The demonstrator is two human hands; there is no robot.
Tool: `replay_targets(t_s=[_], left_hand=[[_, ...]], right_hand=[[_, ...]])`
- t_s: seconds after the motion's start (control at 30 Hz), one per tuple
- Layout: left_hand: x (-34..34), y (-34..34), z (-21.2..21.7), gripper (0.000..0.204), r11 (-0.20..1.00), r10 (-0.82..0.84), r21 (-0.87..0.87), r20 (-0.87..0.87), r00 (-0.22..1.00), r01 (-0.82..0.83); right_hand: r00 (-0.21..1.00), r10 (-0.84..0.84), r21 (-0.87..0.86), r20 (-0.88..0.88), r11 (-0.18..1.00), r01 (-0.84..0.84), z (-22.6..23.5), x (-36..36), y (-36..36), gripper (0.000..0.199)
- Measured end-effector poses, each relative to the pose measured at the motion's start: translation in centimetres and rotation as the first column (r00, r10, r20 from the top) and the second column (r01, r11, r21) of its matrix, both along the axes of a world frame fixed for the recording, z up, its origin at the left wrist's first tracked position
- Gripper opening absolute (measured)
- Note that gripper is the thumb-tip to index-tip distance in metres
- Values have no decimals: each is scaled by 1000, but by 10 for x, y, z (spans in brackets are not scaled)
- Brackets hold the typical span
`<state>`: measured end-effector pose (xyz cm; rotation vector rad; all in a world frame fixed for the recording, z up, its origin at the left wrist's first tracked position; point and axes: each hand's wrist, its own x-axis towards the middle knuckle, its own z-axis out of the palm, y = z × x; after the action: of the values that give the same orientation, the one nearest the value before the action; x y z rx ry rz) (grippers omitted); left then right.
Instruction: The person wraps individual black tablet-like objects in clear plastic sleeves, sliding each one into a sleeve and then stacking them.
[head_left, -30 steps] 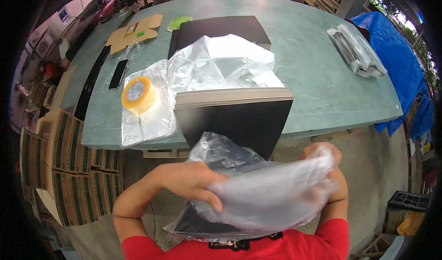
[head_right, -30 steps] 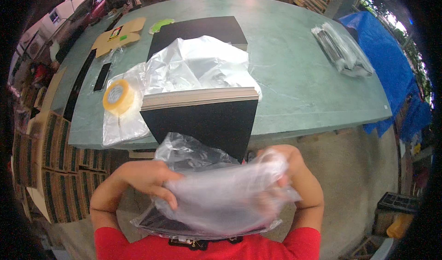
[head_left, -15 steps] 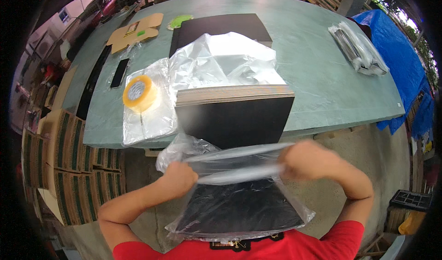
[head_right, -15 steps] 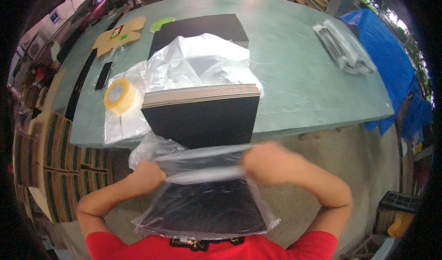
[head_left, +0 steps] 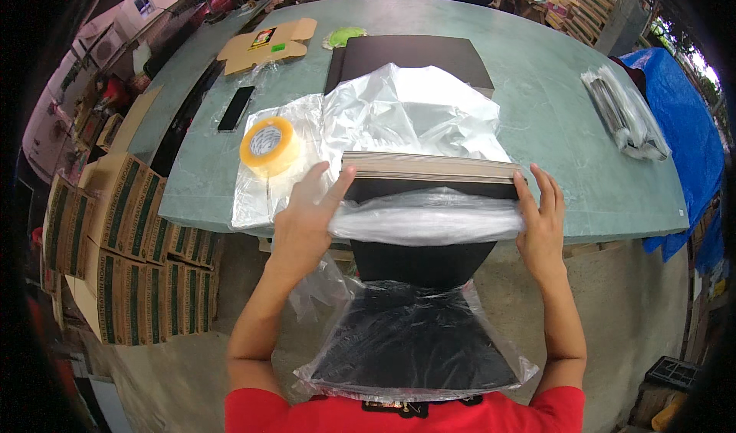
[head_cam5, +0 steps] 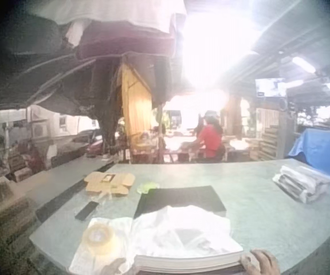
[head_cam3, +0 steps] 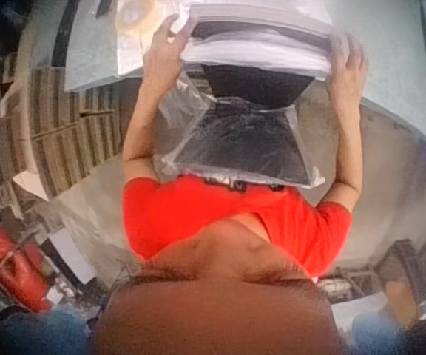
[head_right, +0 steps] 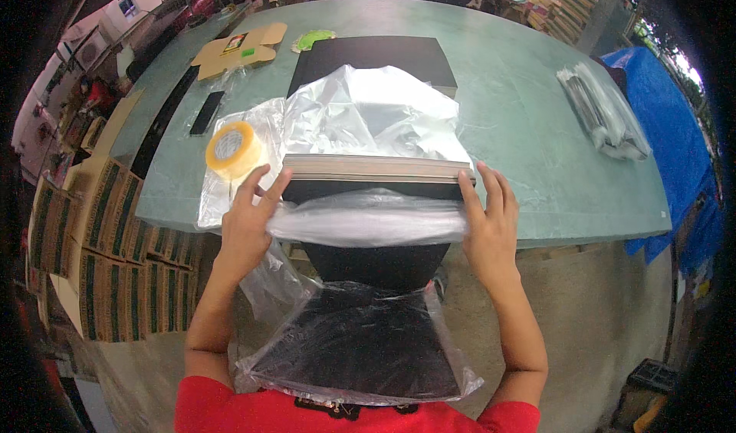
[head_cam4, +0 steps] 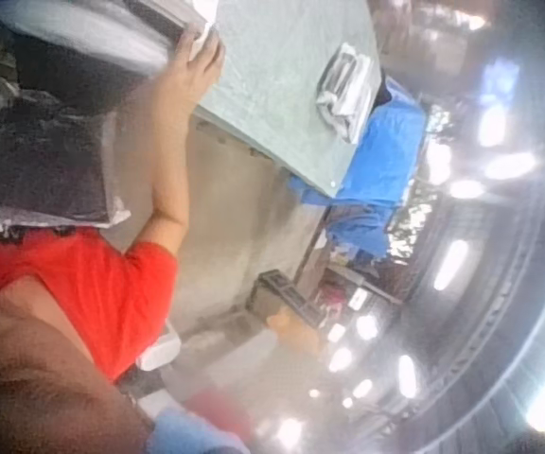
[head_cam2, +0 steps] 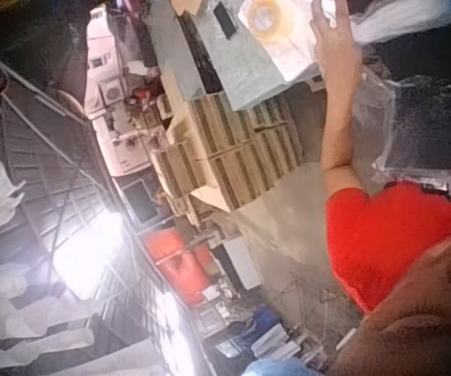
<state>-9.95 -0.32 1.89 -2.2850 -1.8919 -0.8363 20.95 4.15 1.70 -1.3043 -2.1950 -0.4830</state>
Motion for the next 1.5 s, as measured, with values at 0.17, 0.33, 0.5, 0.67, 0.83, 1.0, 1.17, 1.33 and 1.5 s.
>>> replay_targets(t_s=[0.17, 0.33, 0.5, 0.67, 0.83, 1.0, 1.17, 1.33, 1.5], left_hand=[[-5, -18, -3, 58, 989, -98, 119, 50, 994, 92], [-31, -34, 7, 34, 879, -193, -121, 795, 575, 462], [-13, -44, 11, 31, 966, -256, 94, 468, 846, 241], [-15, -49, 15, 26, 946, -302, 180, 193, 934, 269], [-47, -56, -32, 30, 574, 57, -295, 945, 322, 764], [-39, -95, -151, 27, 295, 680, -278, 733, 4, 914], [-41, -87, -116, 23, 29, 636, -228, 755, 159, 973], [-34, -69, -212, 28, 298, 734, -563, 652, 192, 771], [-39, -57, -302, 32, 365, 798, -611, 594, 102, 703]], right_hand=[[969, 120, -78, -216, 987, -139, -3, 27, -28, 45], [400, -243, -459, -884, 282, -843, 10, 67, -35, 38], [324, -257, -413, -910, 551, -725, 2, 54, -42, 30], [253, -202, -322, -946, 527, -786, -5, 58, -37, 33], [130, -635, -90, -762, -94, -991, -73, 79, -44, 47], [-18, -902, -77, -432, 57, -995, -151, 74, -103, 48], [118, -763, 191, -635, -303, -934, -167, 96, -106, 45], [206, -929, -75, -307, -193, -978, -204, 90, -97, 47], [-62, -946, -90, -318, 95, -991, -248, 75, -70, 37]])
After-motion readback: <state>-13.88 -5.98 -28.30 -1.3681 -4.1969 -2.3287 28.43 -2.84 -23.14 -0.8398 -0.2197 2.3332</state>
